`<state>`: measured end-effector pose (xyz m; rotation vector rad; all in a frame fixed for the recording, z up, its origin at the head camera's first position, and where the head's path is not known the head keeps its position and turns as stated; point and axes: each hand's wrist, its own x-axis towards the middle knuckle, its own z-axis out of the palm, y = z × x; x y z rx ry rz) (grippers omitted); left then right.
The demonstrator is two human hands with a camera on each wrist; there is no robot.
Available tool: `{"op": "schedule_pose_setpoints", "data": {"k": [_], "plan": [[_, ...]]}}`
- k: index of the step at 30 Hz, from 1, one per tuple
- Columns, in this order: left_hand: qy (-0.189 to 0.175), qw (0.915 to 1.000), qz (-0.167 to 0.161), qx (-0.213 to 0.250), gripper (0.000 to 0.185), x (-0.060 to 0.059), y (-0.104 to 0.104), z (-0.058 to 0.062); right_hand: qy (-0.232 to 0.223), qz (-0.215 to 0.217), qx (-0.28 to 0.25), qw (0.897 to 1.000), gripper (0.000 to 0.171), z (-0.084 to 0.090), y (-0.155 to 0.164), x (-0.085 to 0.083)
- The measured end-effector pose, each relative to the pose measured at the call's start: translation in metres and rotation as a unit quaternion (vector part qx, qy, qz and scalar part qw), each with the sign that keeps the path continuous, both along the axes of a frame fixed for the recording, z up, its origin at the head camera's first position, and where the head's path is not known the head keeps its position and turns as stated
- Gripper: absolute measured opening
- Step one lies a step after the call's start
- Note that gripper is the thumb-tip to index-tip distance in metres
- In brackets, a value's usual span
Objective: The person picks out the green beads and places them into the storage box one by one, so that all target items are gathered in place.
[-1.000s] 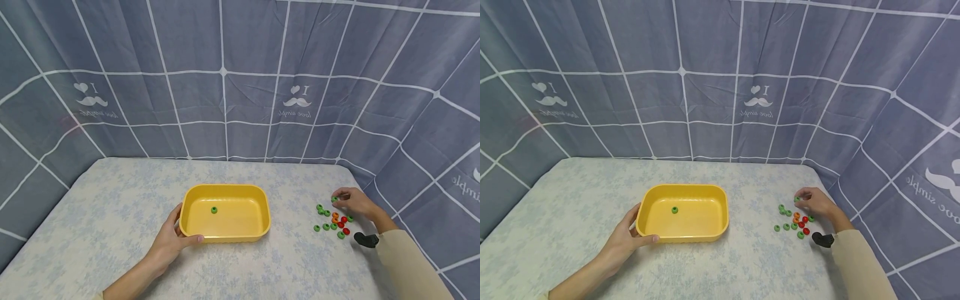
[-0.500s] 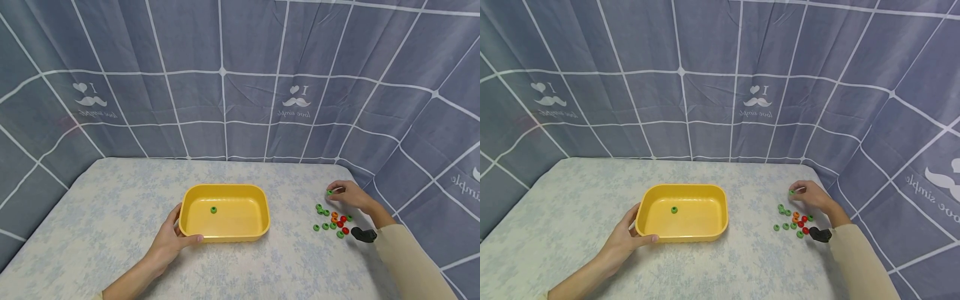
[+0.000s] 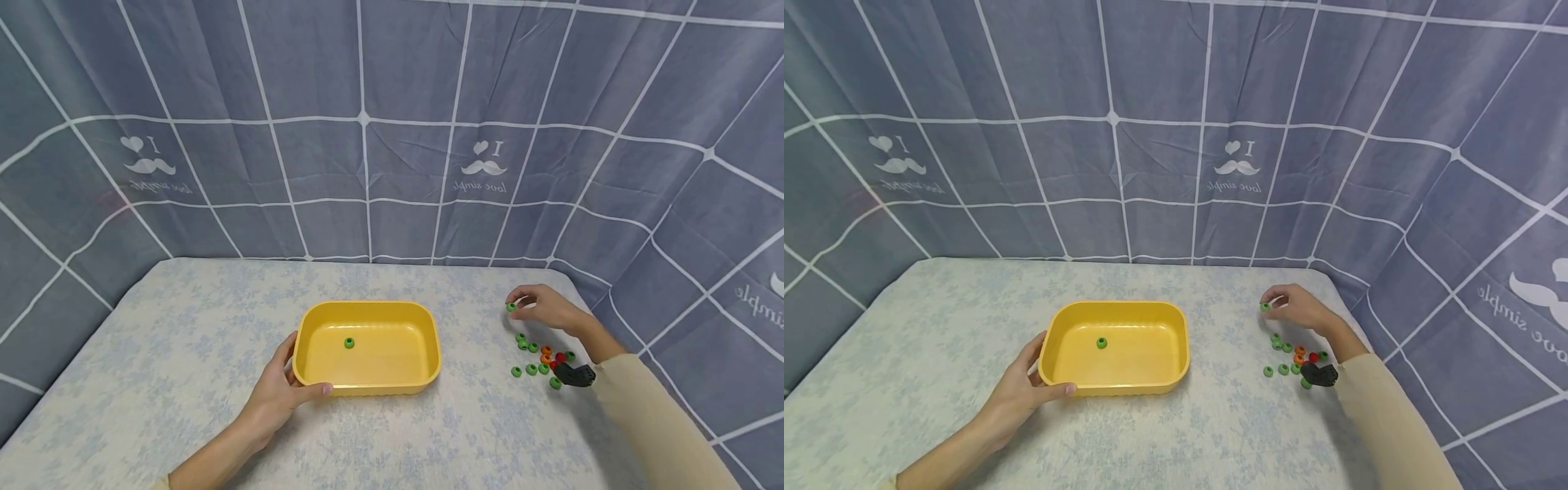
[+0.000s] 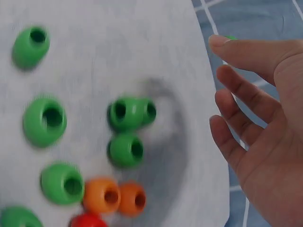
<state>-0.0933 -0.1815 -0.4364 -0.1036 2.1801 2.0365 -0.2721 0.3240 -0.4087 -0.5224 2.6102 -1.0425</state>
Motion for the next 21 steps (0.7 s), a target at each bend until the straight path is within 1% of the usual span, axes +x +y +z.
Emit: {"op": "schedule_pose_setpoints", "data": {"k": [5, 9, 13, 19, 21], "plan": [[-0.001, 1.0, 0.001, -0.005, 0.122, 0.0, 0.0, 0.001, -0.003, 0.019, -0.007, 1.0, 0.026, 0.004, -0.019, -0.003], [0.001, 1.0, -0.003, 0.002, 0.121, 0.0, 0.0, 0.002, 0.004, 0.041, -0.016, 0.999, 0.026, 0.005, -0.033, -0.005], [0.002, 1.0, -0.003, -0.001, 0.122, 0.0, 0.0, 0.002, 0.005, 0.063, -0.025, 0.998, 0.025, 0.007, -0.046, -0.004], [0.002, 1.0, -0.003, 0.001, 0.123, 0.0, 0.0, 0.002, 0.002, 0.084, -0.026, 0.996, 0.024, 0.011, -0.067, 0.0], [0.001, 1.0, -0.003, 0.002, 0.122, 0.001, -0.001, 0.001, 0.002, 0.092, -0.024, 0.995, 0.024, 0.012, -0.073, -0.001]]}}
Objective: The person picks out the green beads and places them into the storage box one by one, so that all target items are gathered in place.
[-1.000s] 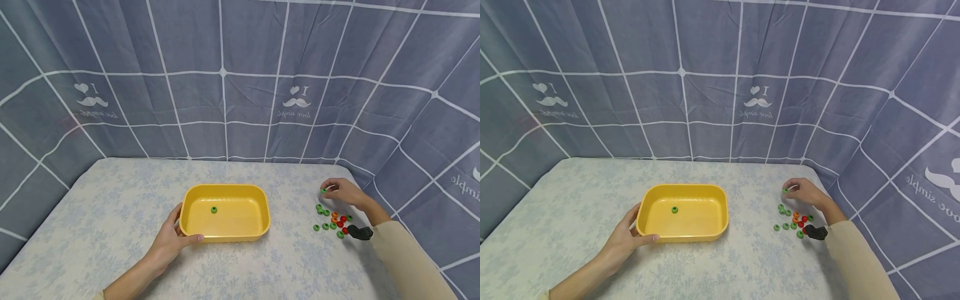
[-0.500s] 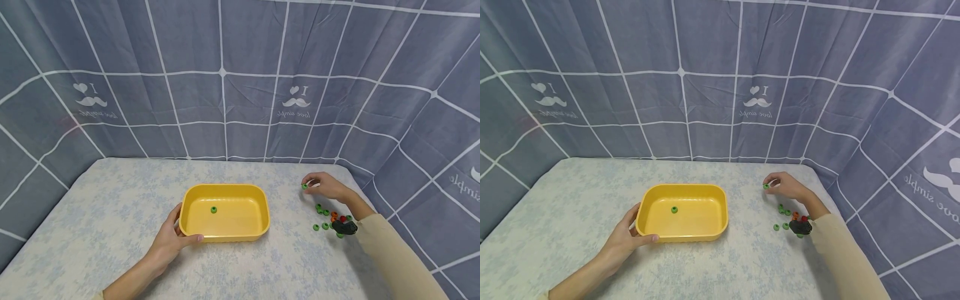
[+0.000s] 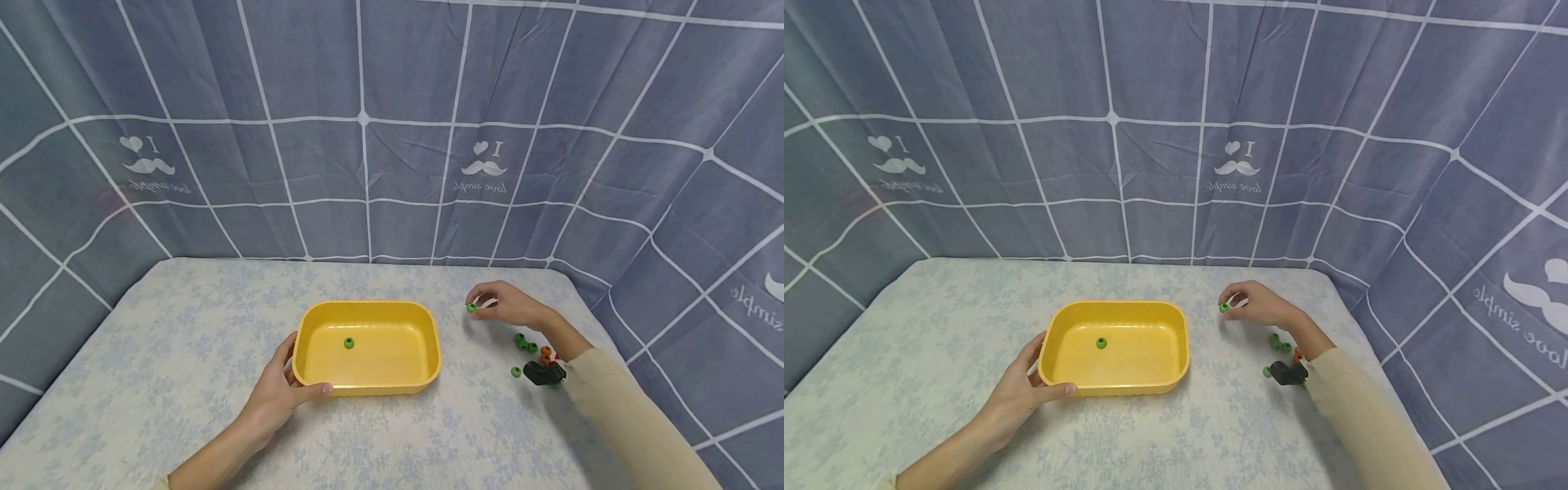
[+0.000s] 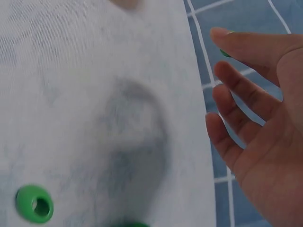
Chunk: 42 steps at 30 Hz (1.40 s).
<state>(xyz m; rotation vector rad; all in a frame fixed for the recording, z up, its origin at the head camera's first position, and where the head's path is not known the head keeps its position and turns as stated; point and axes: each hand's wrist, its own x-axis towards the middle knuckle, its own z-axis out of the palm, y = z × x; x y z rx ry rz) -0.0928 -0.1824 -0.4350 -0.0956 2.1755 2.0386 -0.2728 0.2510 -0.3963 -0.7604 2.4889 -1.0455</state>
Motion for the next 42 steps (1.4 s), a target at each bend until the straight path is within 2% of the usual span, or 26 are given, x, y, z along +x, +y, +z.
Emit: {"op": "schedule_pose_setpoints", "data": {"k": [8, 23, 30, 42], "plan": [[-0.007, 0.9999, -0.001, -0.008, 0.121, 0.0, -0.001, -0.003, 0.006, 0.039, -0.004, 0.999, 0.023, 0.008, -0.025, -0.002], [-0.005, 1.0, -0.001, 0.003, 0.121, -0.003, -0.002, -0.003, 0.016, 0.09, -0.027, 0.995, 0.021, 0.013, -0.076, -0.001], [0.0, 1.0, -0.003, 0.009, 0.119, -0.002, -0.003, -0.002, 0.016, 0.12, -0.029, 0.992, 0.021, 0.012, -0.105, -0.002], [0.005, 0.9998, -0.008, 0.019, 0.12, -0.002, -0.001, -0.004, 0.02, 0.167, -0.039, 0.985, 0.018, 0.021, -0.144, -0.007]]}}
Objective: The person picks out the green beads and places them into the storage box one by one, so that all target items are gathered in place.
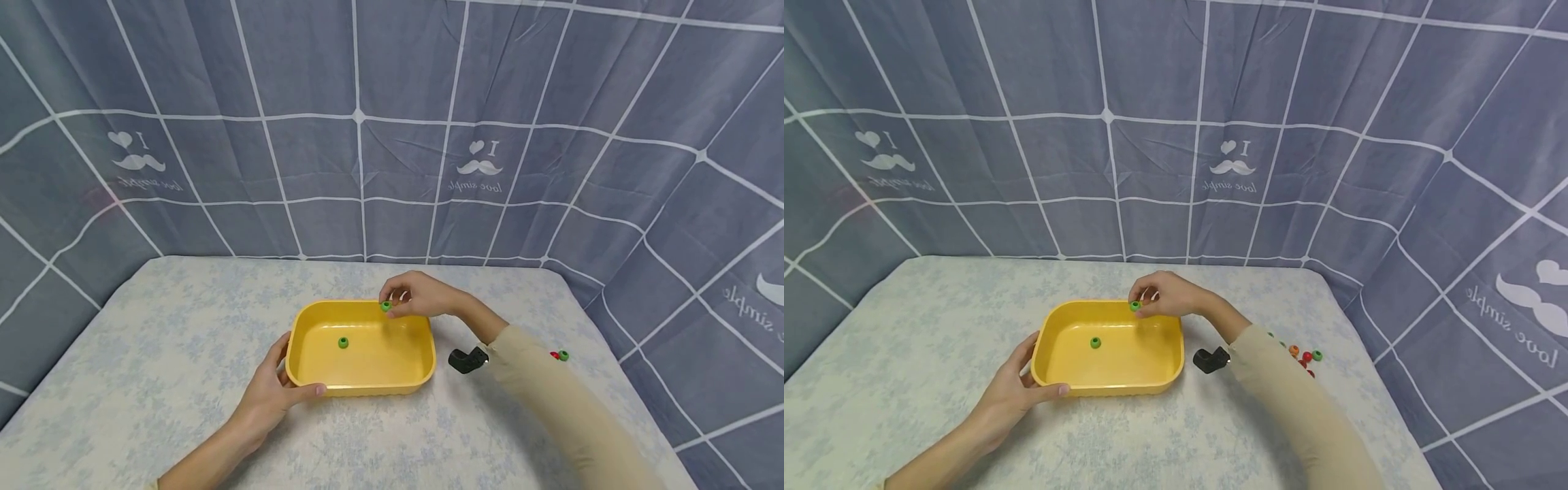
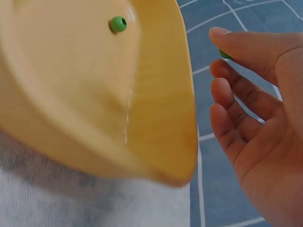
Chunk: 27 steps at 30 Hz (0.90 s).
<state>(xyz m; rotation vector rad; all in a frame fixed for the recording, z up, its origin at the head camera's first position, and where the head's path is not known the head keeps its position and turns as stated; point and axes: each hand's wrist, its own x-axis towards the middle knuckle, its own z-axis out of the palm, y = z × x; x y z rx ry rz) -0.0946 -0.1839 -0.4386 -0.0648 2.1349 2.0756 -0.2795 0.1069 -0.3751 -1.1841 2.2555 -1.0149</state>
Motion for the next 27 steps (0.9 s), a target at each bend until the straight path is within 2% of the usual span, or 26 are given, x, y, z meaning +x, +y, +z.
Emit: {"op": "schedule_pose_setpoints", "data": {"k": [12, 17, 27], "plan": [[-0.006, 1.0, 0.002, -0.001, 0.12, 0.0, 0.001, 0.001, 0.015, 0.029, -0.008, 0.999, 0.017, 0.001, -0.028, 0.0], [-0.003, 1.0, 0.005, 0.004, 0.118, 0.001, 0.002, 0.0, 0.028, 0.043, -0.005, 0.999, 0.022, 0.002, -0.037, 0.001], [-0.007, 0.9995, 0.024, 0.021, 0.117, 0.004, 0.007, -0.001, 0.021, 0.01, 0.003, 1.0, 0.027, -0.001, -0.028, 0.001]]}}
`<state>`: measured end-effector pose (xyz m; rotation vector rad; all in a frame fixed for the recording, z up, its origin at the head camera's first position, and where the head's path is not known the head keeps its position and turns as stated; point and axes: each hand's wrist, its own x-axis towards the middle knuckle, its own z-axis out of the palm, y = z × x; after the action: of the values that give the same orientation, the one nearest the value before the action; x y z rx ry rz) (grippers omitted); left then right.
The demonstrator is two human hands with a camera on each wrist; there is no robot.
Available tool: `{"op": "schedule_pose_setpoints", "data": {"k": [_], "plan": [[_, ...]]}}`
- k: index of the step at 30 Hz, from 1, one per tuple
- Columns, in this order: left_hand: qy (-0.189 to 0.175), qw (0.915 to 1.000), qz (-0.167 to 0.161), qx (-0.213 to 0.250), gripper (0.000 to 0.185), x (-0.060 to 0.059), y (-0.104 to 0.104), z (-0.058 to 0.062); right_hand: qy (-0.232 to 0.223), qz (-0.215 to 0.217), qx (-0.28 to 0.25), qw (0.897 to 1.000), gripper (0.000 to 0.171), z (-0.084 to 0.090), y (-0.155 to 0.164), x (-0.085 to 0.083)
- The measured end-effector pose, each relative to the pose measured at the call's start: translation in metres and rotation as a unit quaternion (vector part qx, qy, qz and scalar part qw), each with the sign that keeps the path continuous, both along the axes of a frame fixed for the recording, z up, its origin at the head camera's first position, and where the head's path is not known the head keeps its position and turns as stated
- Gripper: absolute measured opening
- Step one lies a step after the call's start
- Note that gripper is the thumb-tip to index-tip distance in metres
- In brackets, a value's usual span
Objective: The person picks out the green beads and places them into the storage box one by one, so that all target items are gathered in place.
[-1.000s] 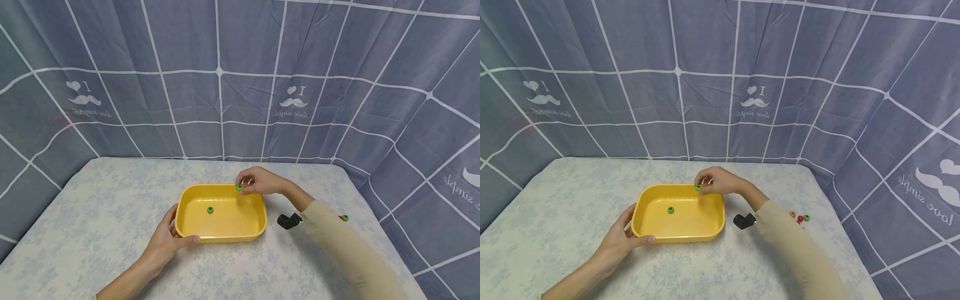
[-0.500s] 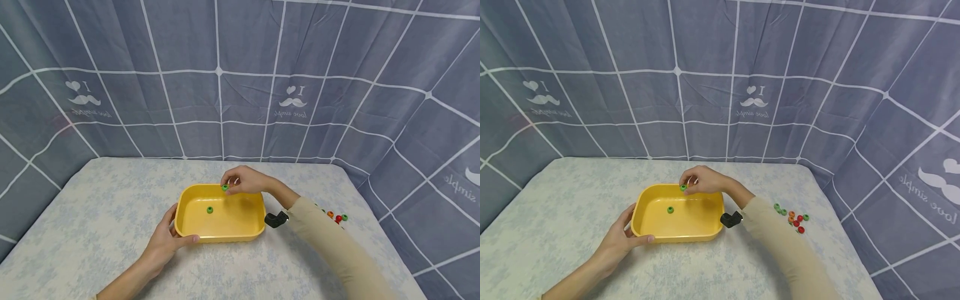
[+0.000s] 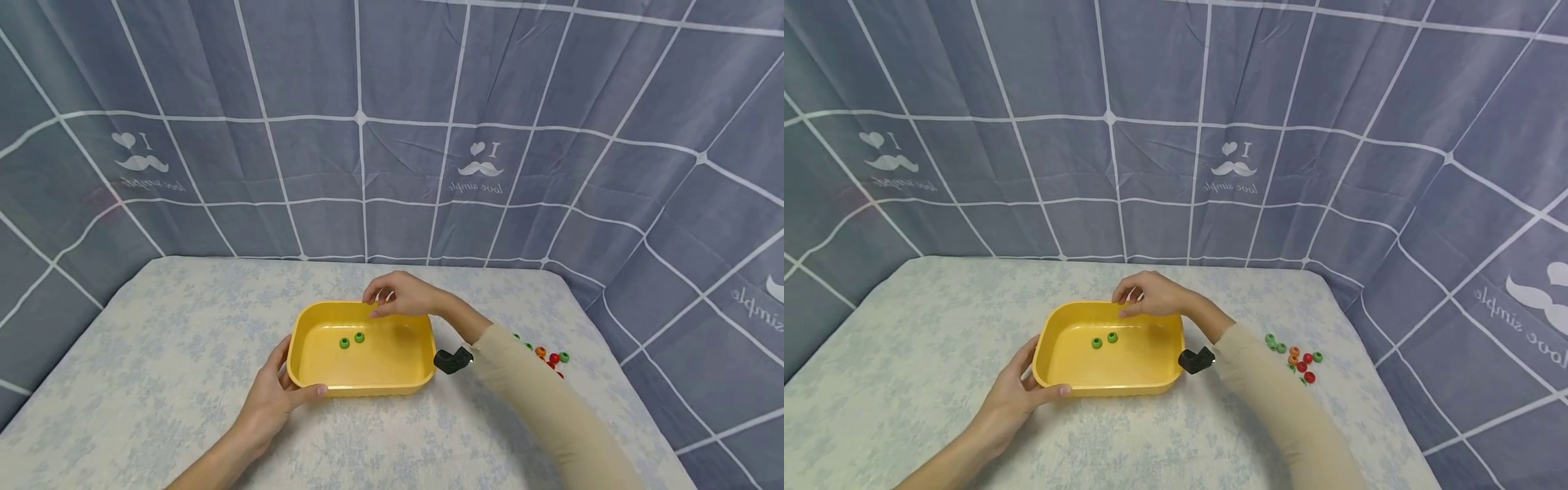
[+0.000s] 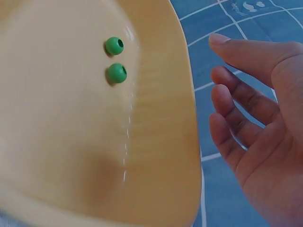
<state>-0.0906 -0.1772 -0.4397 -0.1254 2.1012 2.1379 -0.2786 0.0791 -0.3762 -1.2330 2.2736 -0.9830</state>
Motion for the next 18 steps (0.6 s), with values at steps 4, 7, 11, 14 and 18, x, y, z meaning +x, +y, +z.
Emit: {"op": "schedule_pose_setpoints", "data": {"k": [4, 7, 11, 14, 18], "plan": [[-0.003, 1.0, 0.006, 0.007, 0.117, 0.001, 0.001, 0.0, -0.011, -0.014, 0.003, 1.0, 0.027, -0.001, 0.009, 0.0], [-0.005, 0.9999, 0.011, 0.009, 0.116, 0.002, 0.001, 0.0, -0.016, -0.022, 0.0, 1.0, 0.027, -0.001, 0.015, 0.001], [-0.007, 0.9997, 0.014, 0.016, 0.116, 0.003, 0.001, 0.0, -0.025, -0.034, -0.004, 0.999, 0.027, -0.001, 0.027, 0.001], [-0.006, 0.9996, 0.018, 0.02, 0.114, 0.004, 0.002, -0.001, -0.033, -0.046, -0.003, 0.998, 0.028, -0.001, 0.038, 0.002], [-0.002, 0.9992, 0.032, 0.021, 0.111, 0.005, 0.004, -0.003, -0.039, -0.061, -0.005, 0.997, 0.029, 0.001, 0.055, 0.001]]}}
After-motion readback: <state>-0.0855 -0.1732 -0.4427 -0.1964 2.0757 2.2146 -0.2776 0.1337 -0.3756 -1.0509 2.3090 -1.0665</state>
